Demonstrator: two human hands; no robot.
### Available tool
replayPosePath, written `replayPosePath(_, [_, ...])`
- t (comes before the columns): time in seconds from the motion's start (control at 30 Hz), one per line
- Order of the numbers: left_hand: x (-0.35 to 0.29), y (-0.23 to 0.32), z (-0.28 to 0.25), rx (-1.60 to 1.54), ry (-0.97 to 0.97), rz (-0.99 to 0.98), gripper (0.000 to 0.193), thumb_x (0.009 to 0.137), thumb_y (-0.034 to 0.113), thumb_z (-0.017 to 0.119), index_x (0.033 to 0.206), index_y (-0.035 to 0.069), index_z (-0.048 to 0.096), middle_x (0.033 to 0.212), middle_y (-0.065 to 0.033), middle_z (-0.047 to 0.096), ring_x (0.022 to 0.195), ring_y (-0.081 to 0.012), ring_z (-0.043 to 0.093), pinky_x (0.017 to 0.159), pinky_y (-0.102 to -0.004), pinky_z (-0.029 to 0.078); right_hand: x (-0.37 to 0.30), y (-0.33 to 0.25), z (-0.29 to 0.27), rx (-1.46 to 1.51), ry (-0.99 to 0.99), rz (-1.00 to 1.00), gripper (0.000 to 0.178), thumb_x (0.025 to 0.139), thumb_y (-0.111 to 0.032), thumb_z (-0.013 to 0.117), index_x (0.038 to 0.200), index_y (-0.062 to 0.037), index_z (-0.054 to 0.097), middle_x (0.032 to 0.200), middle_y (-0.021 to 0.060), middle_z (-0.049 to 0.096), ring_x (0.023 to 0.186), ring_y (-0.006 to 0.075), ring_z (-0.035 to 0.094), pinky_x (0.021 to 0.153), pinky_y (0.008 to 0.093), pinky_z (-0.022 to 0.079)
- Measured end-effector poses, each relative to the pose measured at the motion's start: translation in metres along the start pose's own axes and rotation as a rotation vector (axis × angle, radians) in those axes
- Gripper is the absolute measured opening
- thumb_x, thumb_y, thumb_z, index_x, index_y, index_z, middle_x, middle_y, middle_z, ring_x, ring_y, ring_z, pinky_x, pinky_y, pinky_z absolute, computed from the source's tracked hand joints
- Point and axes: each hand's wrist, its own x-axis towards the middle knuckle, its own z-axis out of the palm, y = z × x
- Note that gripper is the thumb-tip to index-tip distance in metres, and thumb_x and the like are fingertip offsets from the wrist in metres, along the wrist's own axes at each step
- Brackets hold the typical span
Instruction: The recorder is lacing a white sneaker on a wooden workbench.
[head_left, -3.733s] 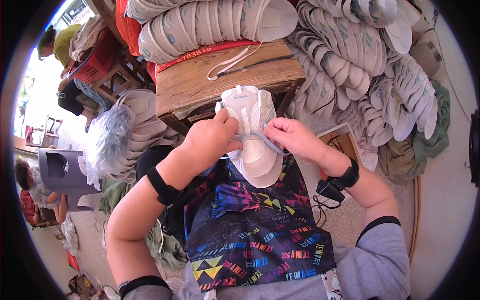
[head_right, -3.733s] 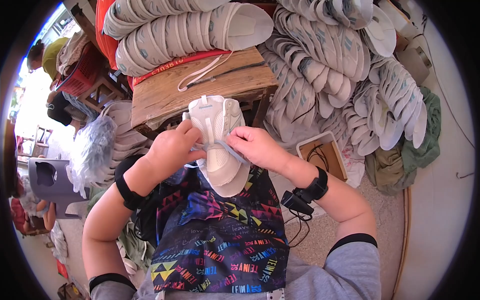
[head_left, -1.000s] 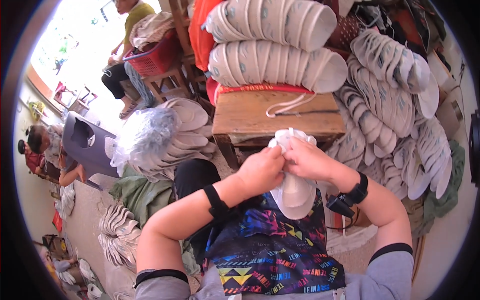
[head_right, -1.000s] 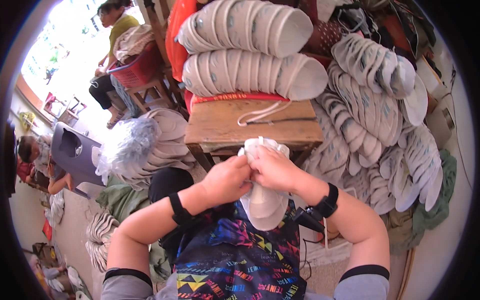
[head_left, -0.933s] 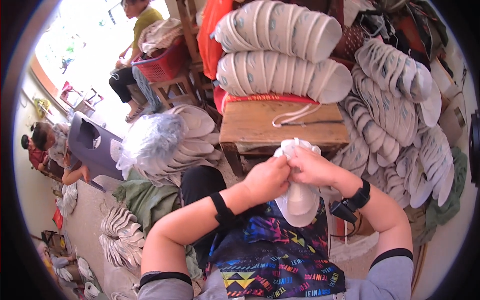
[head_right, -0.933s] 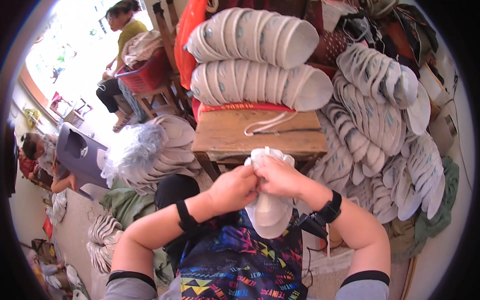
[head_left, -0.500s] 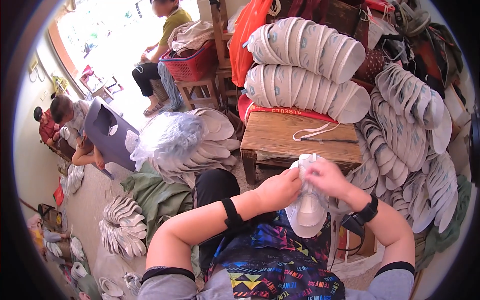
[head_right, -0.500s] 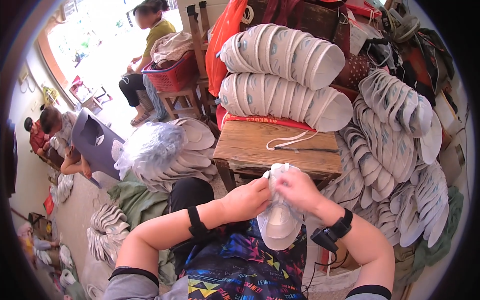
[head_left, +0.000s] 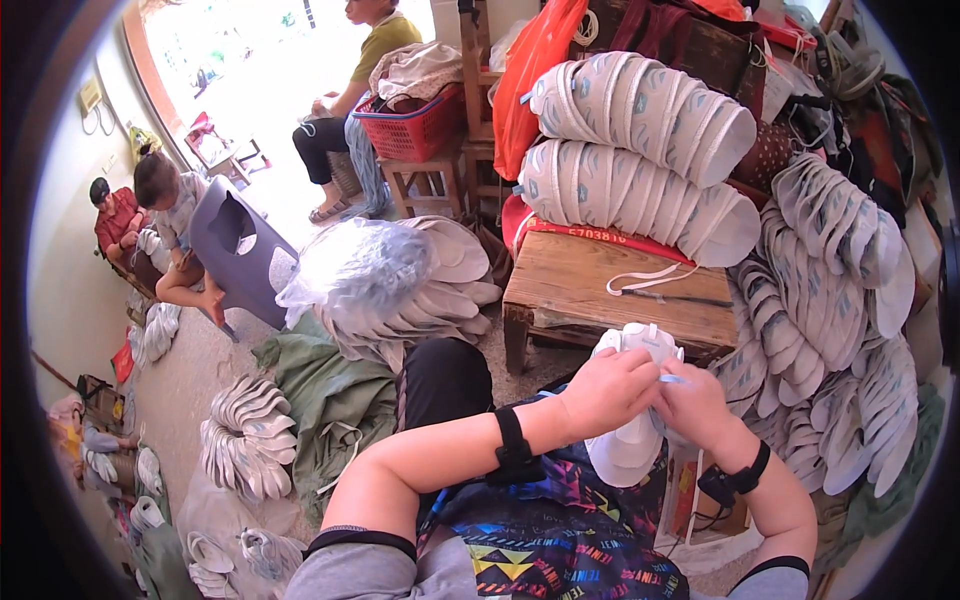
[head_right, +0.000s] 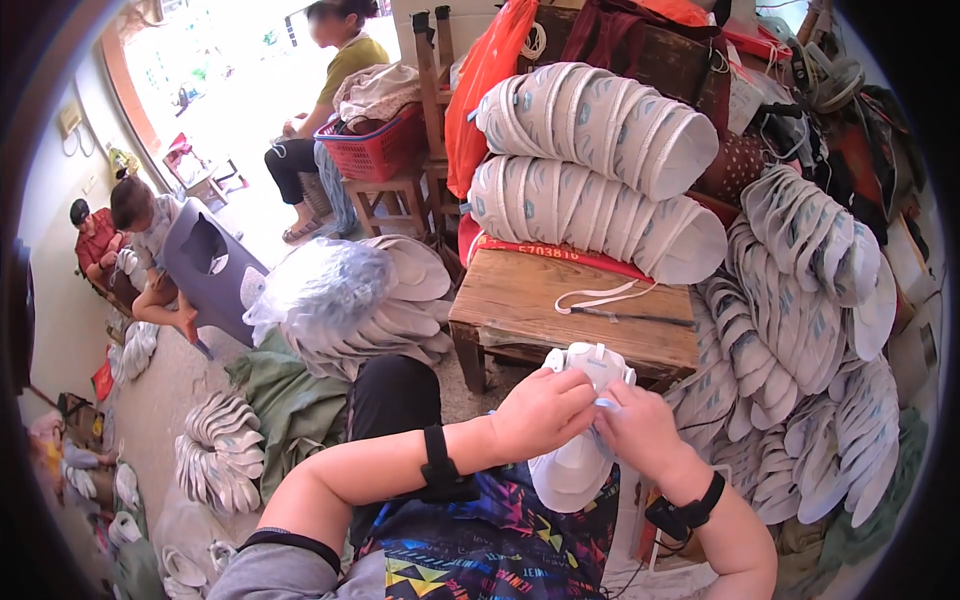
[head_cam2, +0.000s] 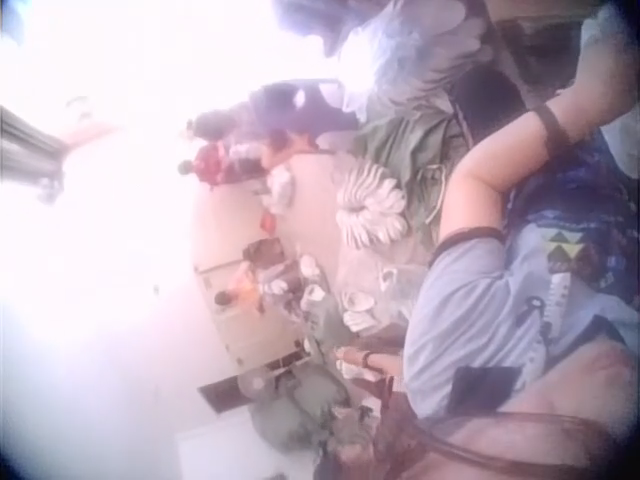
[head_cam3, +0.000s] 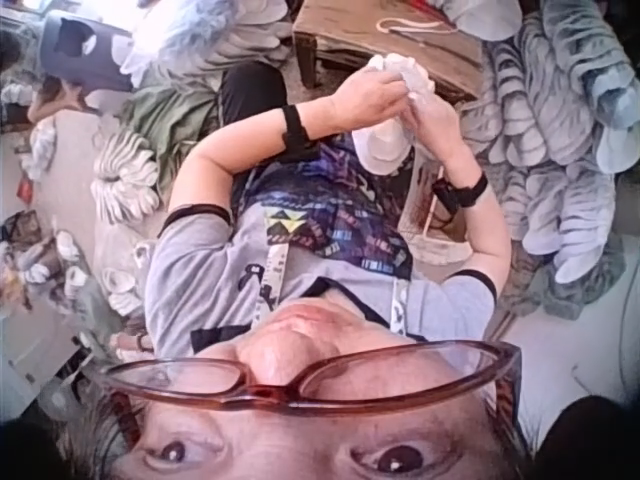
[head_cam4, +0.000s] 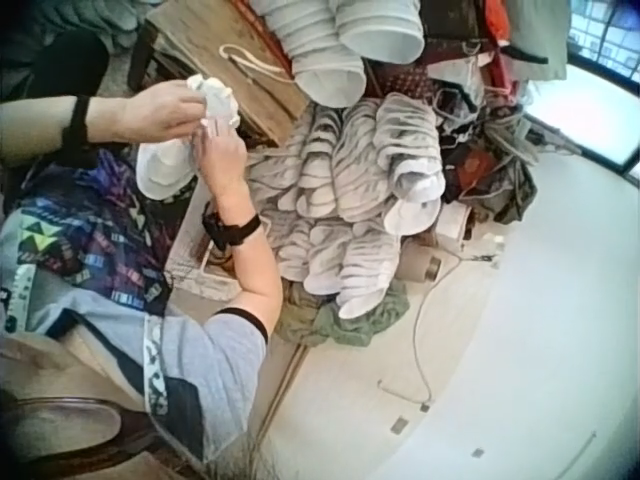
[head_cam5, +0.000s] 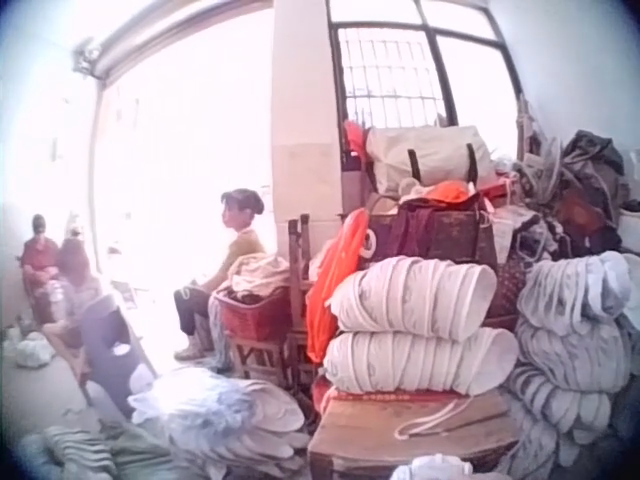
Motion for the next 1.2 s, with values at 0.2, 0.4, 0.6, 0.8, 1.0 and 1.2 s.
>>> replayPosePath(0.2, [-0.013,-0.011,0.017,-0.162,-0.089,-0.272,0.01,0.089,0.018,0.062,0.093,0.008,0.06,0.089,-0.0111,0.064,0.085,-0.03,0.062,0.076,-0.0405,0.044,0.004,0.004,-0.03,0.499,-0.379,0.148,0.026,0.077,-0.018,0.075,0.095,-0.0048,0.062,0.1,0.009,0.054,0.081,0.026,0.062,0.068,0.0349,0.051])
replayPosePath(0.4, [-0.014,-0.008,0.02,-0.162,-0.101,-0.102,0.01,0.085,0.011,0.063,0.095,0.014,0.062,0.1,-0.0025,0.062,0.094,-0.0232,0.06,0.08,-0.039,0.04,0.001,0.021,-0.025,0.555,-0.389,0.035,0.037,0.069,-0.013,0.082,0.099,-0.0046,0.062,0.103,0.0087,0.052,0.095,0.0246,0.057,0.08,0.0336,0.048])
replayPosePath(0.6, [-0.011,-0.008,0.026,-0.065,-0.193,-0.192,0.018,0.077,0.008,0.064,0.092,0.016,0.067,0.1,0.0007,0.056,0.094,-0.0195,0.057,0.078,-0.0373,0.04,-0.003,0.017,-0.014,0.472,-0.307,0.052,0.039,0.064,-0.014,0.084,0.088,-0.0029,0.056,0.098,0.0108,0.05,0.093,0.0284,0.055,0.08,0.0351,0.047])
replayPosePath(0.8, [-0.002,-0.012,0.029,0.015,-0.237,-0.143,0.026,0.076,0.011,0.067,0.096,0.023,0.075,0.1,-0.0087,0.054,0.09,-0.0261,0.061,0.075,-0.0405,0.05,-0.017,0.023,-0.003,0.451,-0.173,0.028,0.039,0.065,-0.022,0.083,0.085,-0.0045,0.054,0.097,0.0126,0.05,0.095,0.0334,0.053,0.08,0.0398,0.046])
replayPosePath(1.0, [0.003,-0.023,0.012,-0.127,-0.379,-0.201,0.03,0.077,0.007,0.066,0.1,0.023,0.075,0.099,-0.0138,0.051,0.084,-0.0331,0.062,0.078,-0.0435,0.052,-0.02,0.031,0.005,0.581,-0.154,0.015,0.036,0.071,-0.021,0.079,0.093,-0.0039,0.056,0.101,0.0103,0.051,0.093,0.0303,0.056,0.078,0.0393,0.048])
replayPosePath(1.2, [0.014,-0.009,0.002,0.009,-0.518,-0.136,0.029,0.083,0.01,0.069,0.109,0.022,0.073,0.098,-0.0125,0.048,0.083,-0.0315,0.059,0.077,-0.04,0.05,-0.023,0.028,0.005,0.566,-0.162,0.097,0.034,0.07,-0.018,0.079,0.089,-0.0047,0.055,0.099,0.0089,0.051,0.089,0.0284,0.057,0.075,0.0383,0.048])
